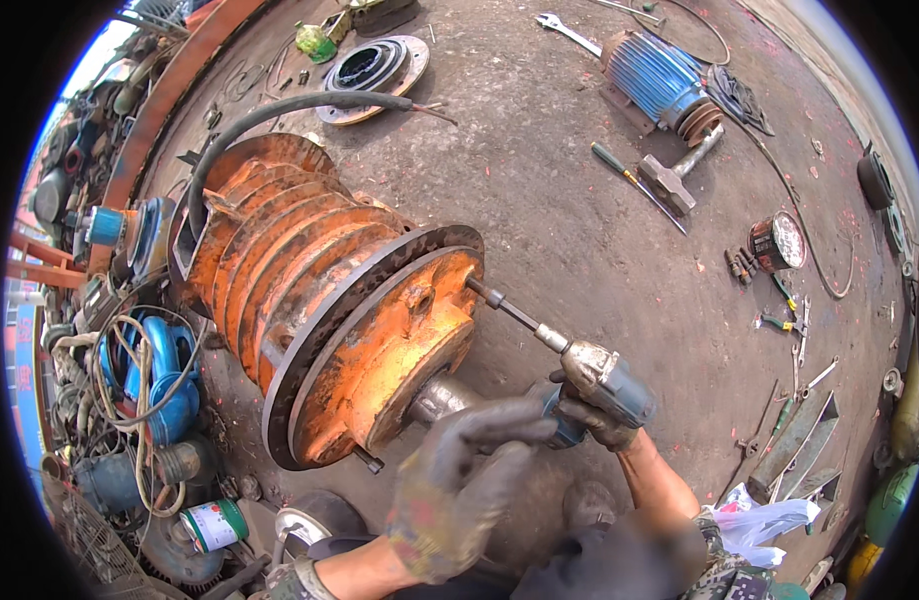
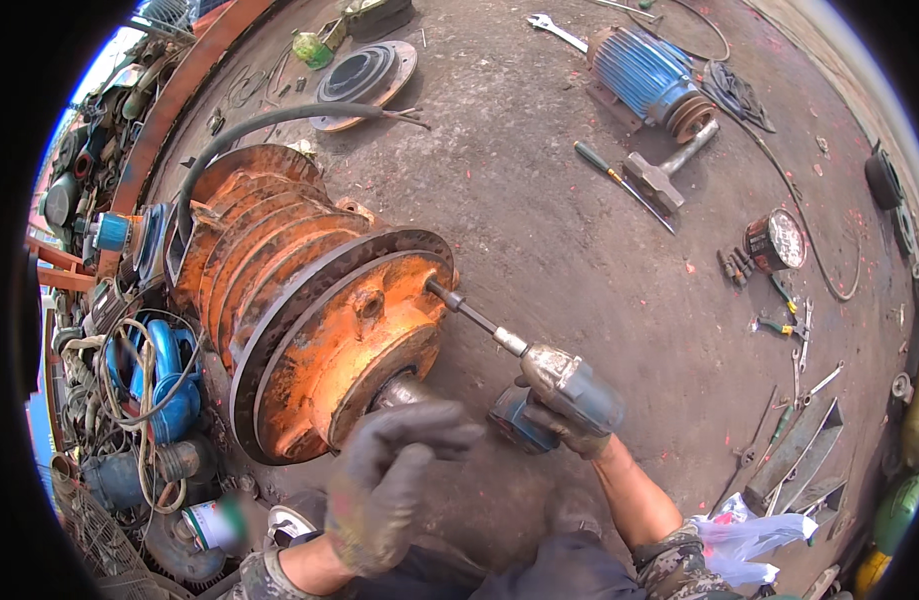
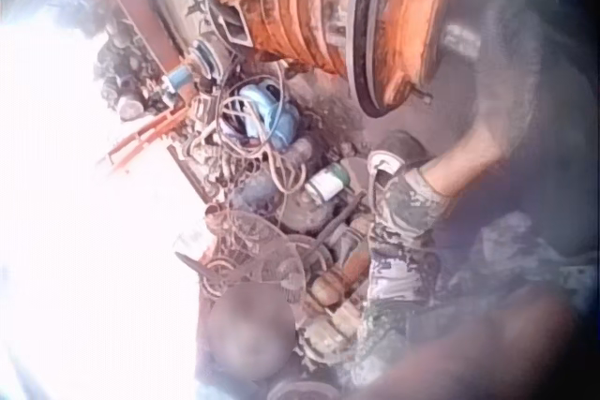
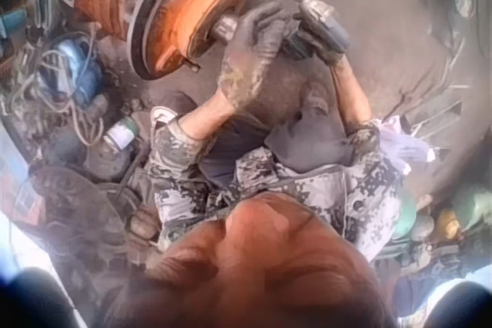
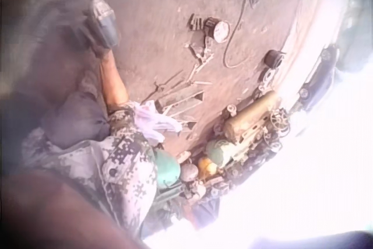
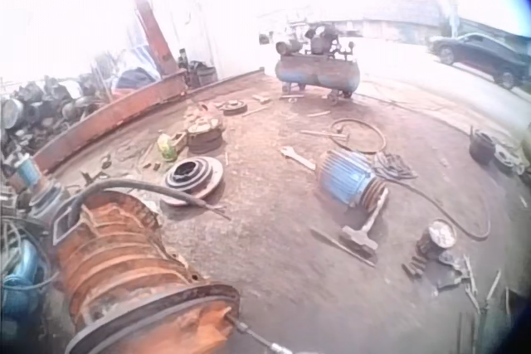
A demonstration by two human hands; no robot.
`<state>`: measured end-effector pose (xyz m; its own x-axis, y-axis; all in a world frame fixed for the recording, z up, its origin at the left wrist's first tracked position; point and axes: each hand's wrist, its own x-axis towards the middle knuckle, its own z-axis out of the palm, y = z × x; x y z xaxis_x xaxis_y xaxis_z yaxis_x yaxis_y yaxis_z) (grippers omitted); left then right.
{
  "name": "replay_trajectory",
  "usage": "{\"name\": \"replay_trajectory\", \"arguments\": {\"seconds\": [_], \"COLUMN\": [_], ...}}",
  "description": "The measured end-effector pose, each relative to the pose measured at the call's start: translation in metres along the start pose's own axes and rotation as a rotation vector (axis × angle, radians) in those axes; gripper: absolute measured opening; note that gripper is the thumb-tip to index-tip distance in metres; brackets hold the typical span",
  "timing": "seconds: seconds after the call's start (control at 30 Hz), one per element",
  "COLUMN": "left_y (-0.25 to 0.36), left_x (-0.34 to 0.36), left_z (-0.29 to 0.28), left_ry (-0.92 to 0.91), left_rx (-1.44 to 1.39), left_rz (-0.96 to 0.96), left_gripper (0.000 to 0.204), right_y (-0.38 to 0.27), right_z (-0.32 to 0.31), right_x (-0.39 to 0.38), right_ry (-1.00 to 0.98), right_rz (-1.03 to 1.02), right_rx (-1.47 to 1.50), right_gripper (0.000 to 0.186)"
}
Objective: The person uses a cordless impact wrench to remove bolts from a large orange cylindrical machine component. They repeatedly position the tool, drive the bolts out, and set them aside on the ground.
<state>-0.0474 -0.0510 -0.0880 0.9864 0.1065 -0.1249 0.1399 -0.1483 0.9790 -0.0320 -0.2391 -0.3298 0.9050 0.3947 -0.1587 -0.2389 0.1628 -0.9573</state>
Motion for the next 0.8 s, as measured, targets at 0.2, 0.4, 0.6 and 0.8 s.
{"name": "replay_trajectory", "arguments": {"seconds": [0.2, 0.4, 0.6, 0.8], "left_y": [-0.110, -0.126, -0.139, -0.127], "left_x": [0.078, 0.082, 0.072, -0.034], "left_z": [0.055, 0.065, 0.098, 0.076], "left_ry": [0.094, 0.083, 0.083, -0.139], "left_rx": [-0.511, -0.694, -0.844, -0.701], "left_rz": [-0.571, -0.628, -0.646, -0.556], "left_gripper": [0.045, 0.038, 0.033, 0.045], "right_y": [-0.029, -0.020, -0.006, -0.021], "right_z": [0.005, 0.012, 0.003, 0.026], "right_x": [-0.009, -0.018, -0.027, -0.113], "right_ry": [0.042, 0.088, 0.225, 0.021], "right_rz": [0.030, 0.114, 0.209, 0.049], "right_rx": [-0.015, 0.039, 0.389, 0.011], "right_gripper": [0.047, 0.040, 0.055, 0.088]}}
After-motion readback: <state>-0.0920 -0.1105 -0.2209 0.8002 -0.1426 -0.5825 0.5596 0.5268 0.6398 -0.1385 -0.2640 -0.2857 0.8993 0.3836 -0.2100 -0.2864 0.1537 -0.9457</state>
